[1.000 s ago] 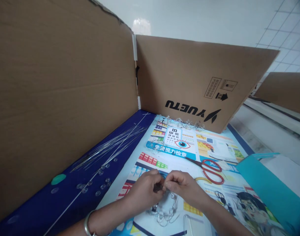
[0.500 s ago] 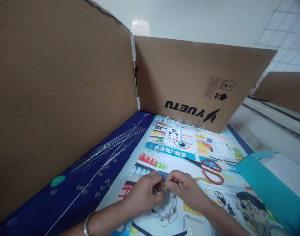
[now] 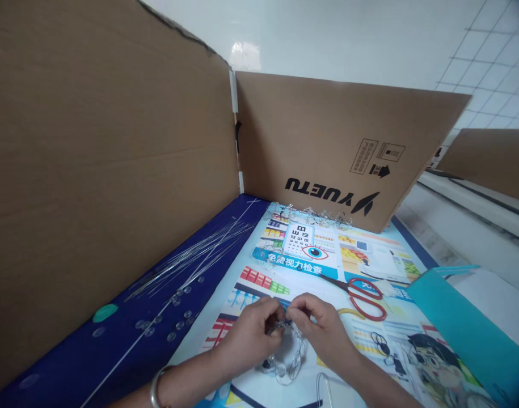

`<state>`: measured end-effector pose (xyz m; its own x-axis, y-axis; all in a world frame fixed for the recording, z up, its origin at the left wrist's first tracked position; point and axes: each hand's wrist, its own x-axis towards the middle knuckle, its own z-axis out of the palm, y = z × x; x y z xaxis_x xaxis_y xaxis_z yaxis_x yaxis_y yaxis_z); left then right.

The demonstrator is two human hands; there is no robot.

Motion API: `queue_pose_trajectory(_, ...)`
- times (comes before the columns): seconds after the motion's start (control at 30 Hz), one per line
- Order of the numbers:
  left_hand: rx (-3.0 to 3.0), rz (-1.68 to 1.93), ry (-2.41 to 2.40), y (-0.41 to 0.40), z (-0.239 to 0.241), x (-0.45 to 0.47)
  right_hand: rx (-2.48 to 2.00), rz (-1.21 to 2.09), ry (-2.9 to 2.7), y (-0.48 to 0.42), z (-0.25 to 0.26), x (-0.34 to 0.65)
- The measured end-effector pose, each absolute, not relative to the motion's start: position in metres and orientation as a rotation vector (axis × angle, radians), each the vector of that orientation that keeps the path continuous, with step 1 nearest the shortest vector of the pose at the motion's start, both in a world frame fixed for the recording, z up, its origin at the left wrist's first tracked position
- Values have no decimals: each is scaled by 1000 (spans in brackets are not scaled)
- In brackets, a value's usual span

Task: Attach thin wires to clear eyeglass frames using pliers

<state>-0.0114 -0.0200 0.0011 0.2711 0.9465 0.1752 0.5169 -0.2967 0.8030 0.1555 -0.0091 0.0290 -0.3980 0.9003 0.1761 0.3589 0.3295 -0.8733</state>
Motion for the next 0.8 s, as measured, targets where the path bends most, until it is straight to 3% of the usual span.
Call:
queue_pose_trajectory(0.33,1914,953,1340,-23,0,-10,-832,353,-2216,-12,18,160)
queue_pose_trajectory(0.8,1860,969,1376,-20,-2,-8,-778,147,-2280,-6,9,158)
